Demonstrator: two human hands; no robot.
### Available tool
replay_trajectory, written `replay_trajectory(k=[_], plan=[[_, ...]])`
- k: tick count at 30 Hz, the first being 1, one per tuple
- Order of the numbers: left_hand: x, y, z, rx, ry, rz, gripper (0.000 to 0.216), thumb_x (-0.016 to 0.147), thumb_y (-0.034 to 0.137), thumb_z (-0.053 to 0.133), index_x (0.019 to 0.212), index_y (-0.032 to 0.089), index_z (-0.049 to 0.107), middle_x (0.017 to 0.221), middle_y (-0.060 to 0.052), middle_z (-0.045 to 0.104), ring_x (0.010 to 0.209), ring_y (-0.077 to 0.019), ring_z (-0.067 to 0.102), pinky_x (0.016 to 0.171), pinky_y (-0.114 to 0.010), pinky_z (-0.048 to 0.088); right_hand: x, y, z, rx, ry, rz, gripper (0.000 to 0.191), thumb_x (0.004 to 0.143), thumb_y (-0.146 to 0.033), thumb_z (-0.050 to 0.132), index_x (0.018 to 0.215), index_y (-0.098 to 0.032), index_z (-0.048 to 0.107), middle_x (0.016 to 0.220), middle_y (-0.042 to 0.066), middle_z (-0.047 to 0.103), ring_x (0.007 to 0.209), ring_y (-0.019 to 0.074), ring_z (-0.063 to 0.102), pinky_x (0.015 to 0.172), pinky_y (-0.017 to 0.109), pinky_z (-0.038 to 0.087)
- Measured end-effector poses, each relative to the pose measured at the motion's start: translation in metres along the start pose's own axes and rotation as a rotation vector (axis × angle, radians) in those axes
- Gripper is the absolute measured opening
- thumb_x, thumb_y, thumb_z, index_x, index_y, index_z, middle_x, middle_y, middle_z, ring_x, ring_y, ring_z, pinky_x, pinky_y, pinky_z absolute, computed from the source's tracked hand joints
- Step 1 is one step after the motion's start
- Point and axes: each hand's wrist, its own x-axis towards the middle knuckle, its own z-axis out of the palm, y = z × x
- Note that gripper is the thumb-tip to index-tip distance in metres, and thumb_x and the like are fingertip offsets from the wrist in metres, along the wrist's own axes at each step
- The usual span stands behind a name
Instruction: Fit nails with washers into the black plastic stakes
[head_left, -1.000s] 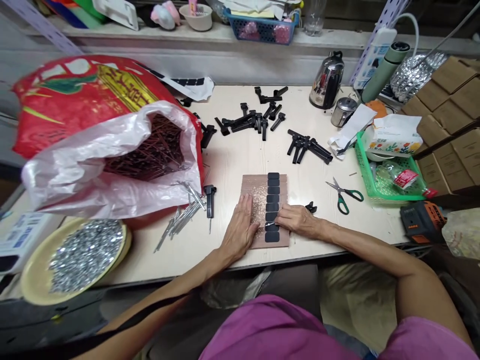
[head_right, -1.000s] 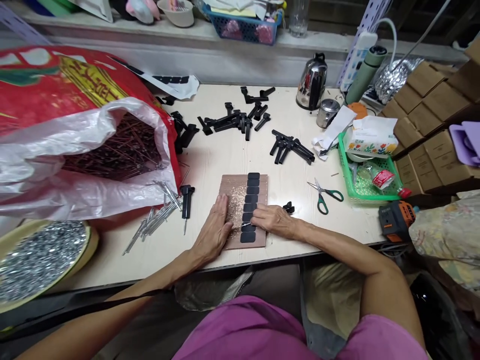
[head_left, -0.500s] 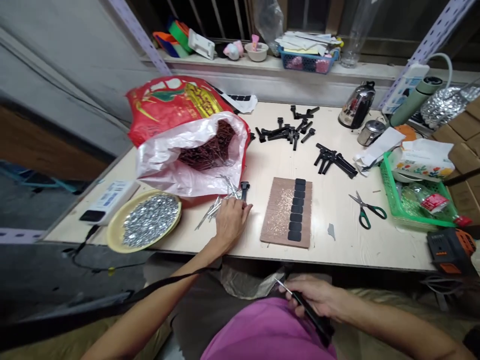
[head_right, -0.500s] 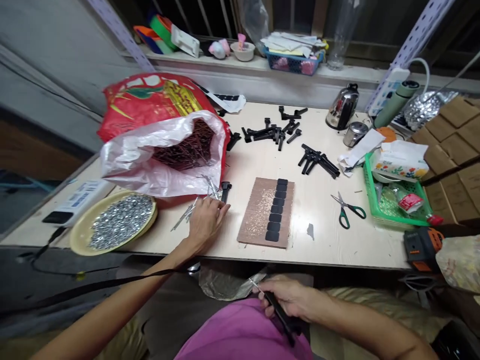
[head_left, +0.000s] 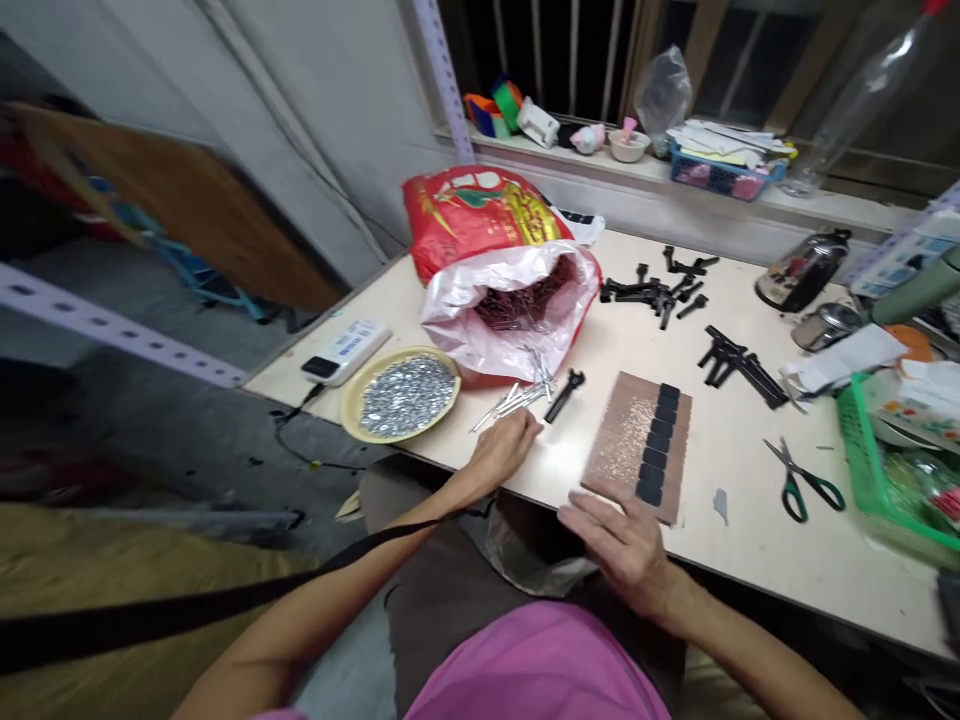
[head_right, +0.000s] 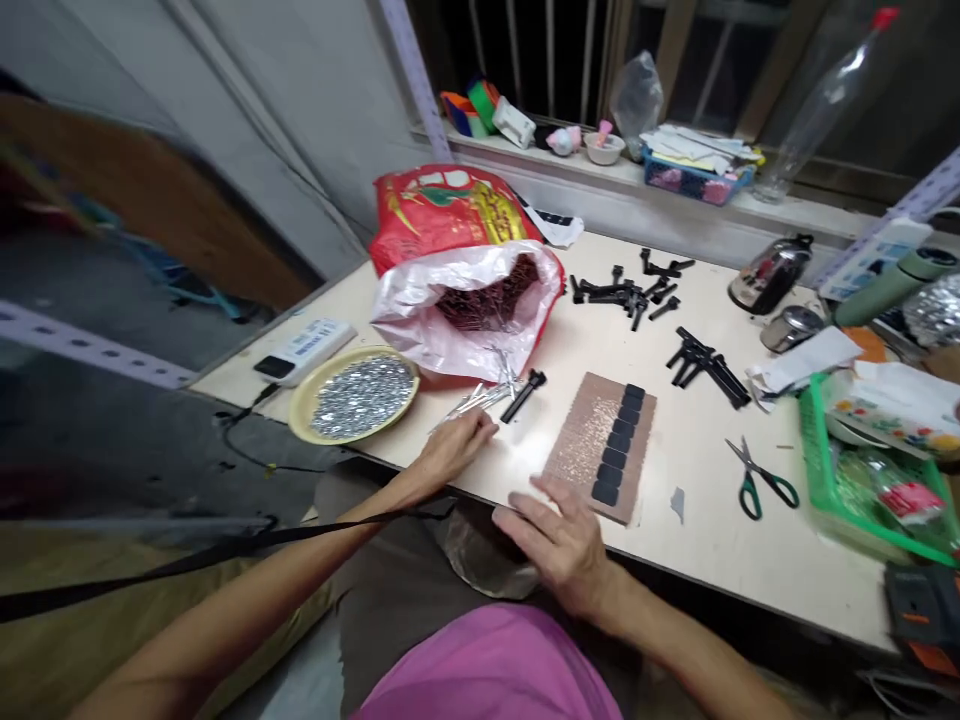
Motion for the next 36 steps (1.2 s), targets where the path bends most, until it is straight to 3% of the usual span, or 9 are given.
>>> replay_trajectory(k=[5, 9, 11, 15, 17, 21, 27, 31, 36], plan=[[-0.03, 0.0, -0.035, -0.482, -0.254, 0.059, 0.023, 0.083, 0.041, 0.044, 0.072, 0.021, 0.047, 0.058, 0.005, 0.049, 0.052, -0.0121, 0.046, 0.05, -0.024, 0.038, 0.082, 0.02, -0.011, -0.544, -0.005, -0.542, 0.033, 0.095, -0.011, 0.04, 0.116, -0.023, 0.063, 0.113, 0.009, 0.068, 0.107, 0.0219, 0.061, 0.096, 0.046, 0.046], [-0.036, -0.018, -0.053, -0.653, -0.395, -0.062, 0.034, 0.079, 0.053, 0.046, 0.072, 0.02, 0.05, 0.057, 0.005, 0.047, 0.045, -0.0097, 0.041, 0.043, -0.022, 0.034, 0.108, 0.02, 0.008, -0.646, -0.014, -0.667, 0.031, 0.096, -0.011, 0.036, 0.109, -0.016, 0.064, 0.095, 0.01, 0.071, 0.078, 0.0165, 0.062, 0.071, 0.03, 0.049], [-0.031, -0.036, -0.06, -0.598, -0.349, -0.082, 0.034, 0.081, 0.051, 0.045, 0.073, 0.019, 0.053, 0.057, 0.004, 0.048, 0.046, -0.0111, 0.044, 0.044, -0.023, 0.037, 0.114, 0.019, 0.018, -0.672, -0.019, -0.66, 0.028, 0.096, -0.013, 0.037, 0.107, -0.016, 0.064, 0.088, 0.008, 0.07, 0.073, 0.0161, 0.059, 0.065, 0.029, 0.046], [-0.009, -0.085, -0.075, -0.15, 0.198, -0.031, 0.024, 0.085, 0.034, 0.044, 0.076, 0.019, 0.061, 0.078, -0.006, 0.061, 0.075, -0.02, 0.059, 0.069, -0.031, 0.048, 0.123, 0.026, 0.031, -0.7, 0.038, -0.587, 0.024, 0.096, -0.015, 0.041, 0.095, -0.016, 0.065, 0.08, 0.006, 0.067, 0.068, 0.0157, 0.053, 0.061, 0.028, 0.042], [0.003, -0.111, -0.082, 0.115, 0.334, -0.082, 0.02, 0.085, 0.027, 0.046, 0.085, 0.018, 0.064, 0.092, -0.011, 0.063, 0.091, -0.0253, 0.058, 0.079, -0.036, 0.047, 0.126, 0.031, 0.032, -0.729, 0.066, -0.525, 0.023, 0.096, -0.016, 0.043, 0.091, -0.017, 0.065, 0.079, 0.006, 0.066, 0.069, 0.0161, 0.052, 0.061, 0.028, 0.041], [0.018, -0.141, -0.09, 0.395, 0.192, -0.104, 0.022, 0.085, 0.019, 0.046, 0.096, 0.018, 0.065, 0.1, -0.012, 0.063, 0.098, -0.0279, 0.056, 0.08, -0.038, 0.047, 0.124, 0.034, 0.029, -0.823, -0.064, -0.425, 0.02, 0.095, -0.014, 0.042, 0.095, -0.019, 0.062, 0.077, 0.004, 0.064, 0.07, 0.0158, 0.053, 0.059, 0.027, 0.038], [0.026, -0.148, -0.09, 0.43, 0.144, -0.02, 0.026, 0.088, 0.017, 0.039, 0.081, 0.016, 0.063, 0.092, -0.012, 0.064, 0.095, -0.0266, 0.056, 0.081, -0.037, 0.045, 0.119, 0.026, 0.035, -0.907, -0.153, -0.218, 0.016, 0.095, -0.022, 0.043, 0.094, -0.018, 0.058, 0.073, 0.003, 0.059, 0.066, 0.0159, 0.053, 0.056, 0.027, 0.033], [0.026, -0.155, -0.092, 0.213, 0.248, 0.008, 0.019, 0.082, 0.021, 0.045, 0.081, 0.017, 0.064, 0.087, -0.009, 0.067, 0.088, -0.0243, 0.059, 0.08, -0.035, 0.046, 0.121, 0.025, 0.034, -0.891, -0.199, -0.231, 0.017, 0.094, -0.017, 0.044, 0.087, -0.02, 0.06, 0.076, 0.003, 0.06, 0.07, 0.0155, 0.053, 0.059, 0.026, 0.035], [0.023, -0.164, -0.095, -0.285, 0.379, -0.225, 0.013, 0.07, 0.028, 0.057, 0.073, 0.018, 0.065, 0.069, -0.002, 0.067, 0.065, -0.0181, 0.06, 0.064, -0.028, 0.047, 0.127, 0.027, 0.031, -0.761, -0.215, -0.113, 0.017, 0.095, -0.021, 0.046, 0.09, -0.021, 0.062, 0.086, 0.004, 0.062, 0.078, 0.016, 0.056, 0.06, 0.024, 0.041]])
